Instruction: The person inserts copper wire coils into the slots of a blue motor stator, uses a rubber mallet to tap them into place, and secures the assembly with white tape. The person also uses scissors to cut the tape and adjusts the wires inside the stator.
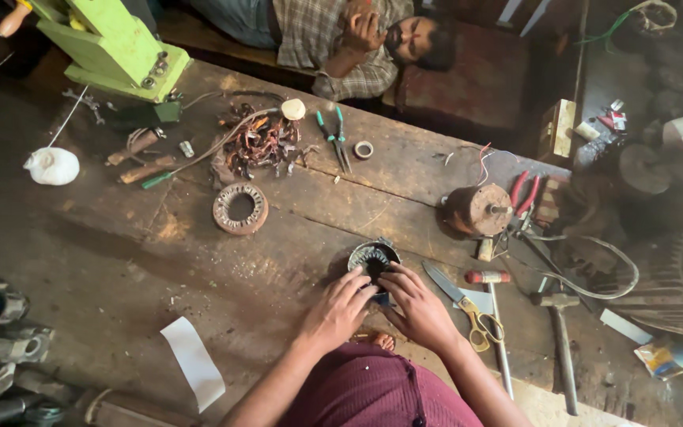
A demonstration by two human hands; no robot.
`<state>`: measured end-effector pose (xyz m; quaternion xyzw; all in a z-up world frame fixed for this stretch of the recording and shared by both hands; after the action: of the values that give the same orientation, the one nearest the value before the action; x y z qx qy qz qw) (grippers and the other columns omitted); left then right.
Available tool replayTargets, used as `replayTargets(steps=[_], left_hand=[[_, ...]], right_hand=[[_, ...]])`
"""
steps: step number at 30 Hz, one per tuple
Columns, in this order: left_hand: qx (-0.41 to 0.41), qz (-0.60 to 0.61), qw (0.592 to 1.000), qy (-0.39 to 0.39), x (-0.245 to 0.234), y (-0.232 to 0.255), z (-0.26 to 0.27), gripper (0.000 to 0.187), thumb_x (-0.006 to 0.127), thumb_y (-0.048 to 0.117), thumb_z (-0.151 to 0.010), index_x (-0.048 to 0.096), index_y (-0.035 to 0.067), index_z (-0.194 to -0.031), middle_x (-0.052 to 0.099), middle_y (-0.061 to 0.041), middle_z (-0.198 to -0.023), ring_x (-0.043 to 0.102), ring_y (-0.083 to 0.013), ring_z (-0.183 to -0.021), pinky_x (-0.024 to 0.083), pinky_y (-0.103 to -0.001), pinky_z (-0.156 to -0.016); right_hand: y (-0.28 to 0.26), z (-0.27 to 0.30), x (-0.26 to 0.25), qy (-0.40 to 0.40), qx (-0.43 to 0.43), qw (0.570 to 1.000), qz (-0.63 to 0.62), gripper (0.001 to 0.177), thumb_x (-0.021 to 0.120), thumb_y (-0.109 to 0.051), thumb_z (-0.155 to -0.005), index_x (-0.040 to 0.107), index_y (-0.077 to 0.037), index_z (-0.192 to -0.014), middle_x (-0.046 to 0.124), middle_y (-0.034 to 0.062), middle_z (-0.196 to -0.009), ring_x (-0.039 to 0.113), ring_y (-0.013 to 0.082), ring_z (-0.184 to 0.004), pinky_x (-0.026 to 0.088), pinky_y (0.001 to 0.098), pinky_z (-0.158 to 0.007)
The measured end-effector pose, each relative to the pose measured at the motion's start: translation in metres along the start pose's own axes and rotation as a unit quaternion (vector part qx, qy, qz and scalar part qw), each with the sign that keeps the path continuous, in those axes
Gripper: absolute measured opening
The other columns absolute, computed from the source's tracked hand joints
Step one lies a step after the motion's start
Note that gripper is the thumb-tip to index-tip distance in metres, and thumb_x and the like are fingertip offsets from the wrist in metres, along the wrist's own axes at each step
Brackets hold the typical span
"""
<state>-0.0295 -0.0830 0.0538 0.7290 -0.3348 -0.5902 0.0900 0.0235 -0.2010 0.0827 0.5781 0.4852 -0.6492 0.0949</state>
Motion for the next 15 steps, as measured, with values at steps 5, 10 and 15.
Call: replayTargets(steps=[5, 10, 15], left_hand=[[0.013, 0.034, 0.999, -0.025, -0.004, -0.005, -0.004, 0.046, 0.071, 0.015, -0.091, 0.061, 0.008, -0.135, 0.054, -0.014, -0.142, 0.042, -0.0325, -0.144, 0.037, -0.047, -0.117], [0.017, 0.062, 0.997, -0.037, -0.02, -0.014, 0.002, 0.046, 0.071, 0.014, -0.088, 0.062, 0.012, -0.134, 0.055, -0.011, -0.142, 0.043, -0.0316, -0.144, 0.037, -0.046, -0.117], [0.055, 0.058, 0.996, -0.049, -0.027, -0.024, 0.002, 0.051, 0.07, 0.014, -0.088, 0.06, 0.01, -0.138, 0.055, -0.01, -0.144, 0.043, -0.03, -0.143, 0.035, -0.046, -0.118]], right_hand=[[-0.001, -0.005, 0.001, 0.006, 0.037, 0.999, 0.01, 0.047, 0.076, -0.025, -0.083, 0.066, -0.003, -0.123, 0.063, 0.0133, -0.13, 0.046, 0.0341, -0.138, 0.041, 0.0429, -0.111], [-0.008, -0.006, 0.004, 0.02, 0.063, 0.998, 0.017, 0.045, 0.078, -0.024, -0.079, 0.068, -0.005, -0.119, 0.064, 0.0113, -0.126, 0.046, 0.0347, -0.137, 0.041, 0.0438, -0.11], [-0.009, -0.012, 0.007, 0.028, 0.079, 0.996, 0.031, 0.042, 0.079, -0.024, -0.079, 0.067, -0.006, -0.115, 0.065, 0.0107, -0.122, 0.045, 0.0364, -0.137, 0.041, 0.0442, -0.109]])
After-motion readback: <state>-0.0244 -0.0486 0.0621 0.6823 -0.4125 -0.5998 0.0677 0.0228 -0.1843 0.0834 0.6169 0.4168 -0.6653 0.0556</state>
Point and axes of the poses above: each hand's wrist, its own z-axis away from the middle knuckle, its own x-axis out of the palm, y = z × x, the point moved 9 cm from there along -z, towards the middle knuckle
